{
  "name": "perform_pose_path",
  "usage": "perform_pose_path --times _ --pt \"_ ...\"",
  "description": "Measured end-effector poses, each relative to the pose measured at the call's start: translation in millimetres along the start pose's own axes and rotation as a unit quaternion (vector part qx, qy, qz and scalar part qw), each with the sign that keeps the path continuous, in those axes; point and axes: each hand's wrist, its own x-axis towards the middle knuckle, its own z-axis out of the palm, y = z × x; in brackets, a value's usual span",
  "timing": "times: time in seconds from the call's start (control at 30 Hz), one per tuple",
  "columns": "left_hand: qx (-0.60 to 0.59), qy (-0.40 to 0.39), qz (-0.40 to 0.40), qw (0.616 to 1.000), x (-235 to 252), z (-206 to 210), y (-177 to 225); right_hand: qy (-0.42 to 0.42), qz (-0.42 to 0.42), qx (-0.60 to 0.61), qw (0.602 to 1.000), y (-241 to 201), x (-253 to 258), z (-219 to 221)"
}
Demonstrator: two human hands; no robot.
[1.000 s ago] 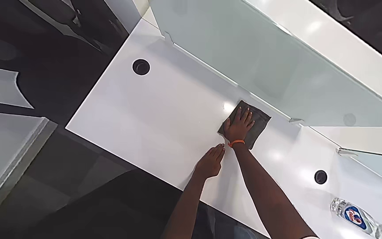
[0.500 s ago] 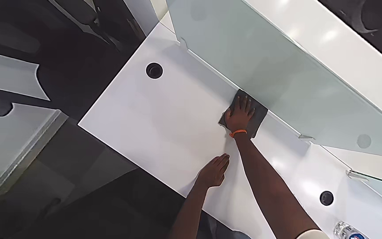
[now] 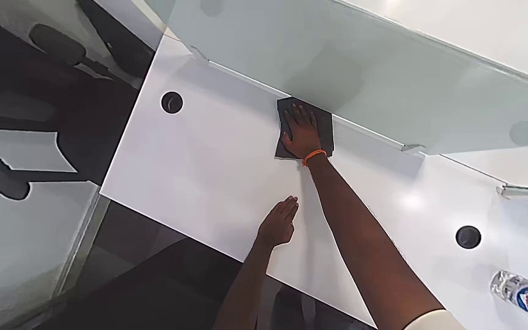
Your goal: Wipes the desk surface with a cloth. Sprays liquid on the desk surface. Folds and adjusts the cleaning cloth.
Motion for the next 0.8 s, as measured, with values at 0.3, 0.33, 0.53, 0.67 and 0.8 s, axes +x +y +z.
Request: perform_pose_path --times 0.3,0.33,0.53,0.67,0.8 --pt "0.018 -0.002 -0.004 1.000 -1.3 -0.2 0.7 0.019 0.061 -0.023 0.998 86.1 -87.4 -35.5" --pt "0.018 0.002 -0.002 1.000 -1.9 0.2 0.3 0.021 0.068 -0.030 0.997 96.7 -97.7 -39.8" --pt "0.024 0.005 0.000 1.000 -2.4 2.3 -1.2 0.011 0.135 -0.086 0.987 154.9 -155.9 -74.5" --pt "0.023 0.004 0.005 1.000 -2.4 1.1 -0.2 0.015 0.152 -0.118 0.981 168.7 -179.0 -86.0" --pt "0.012 0.011 0.000 1.000 -0.9 0.7 0.2 0.048 0.172 -0.122 0.976 160.3 -184.3 -75.7"
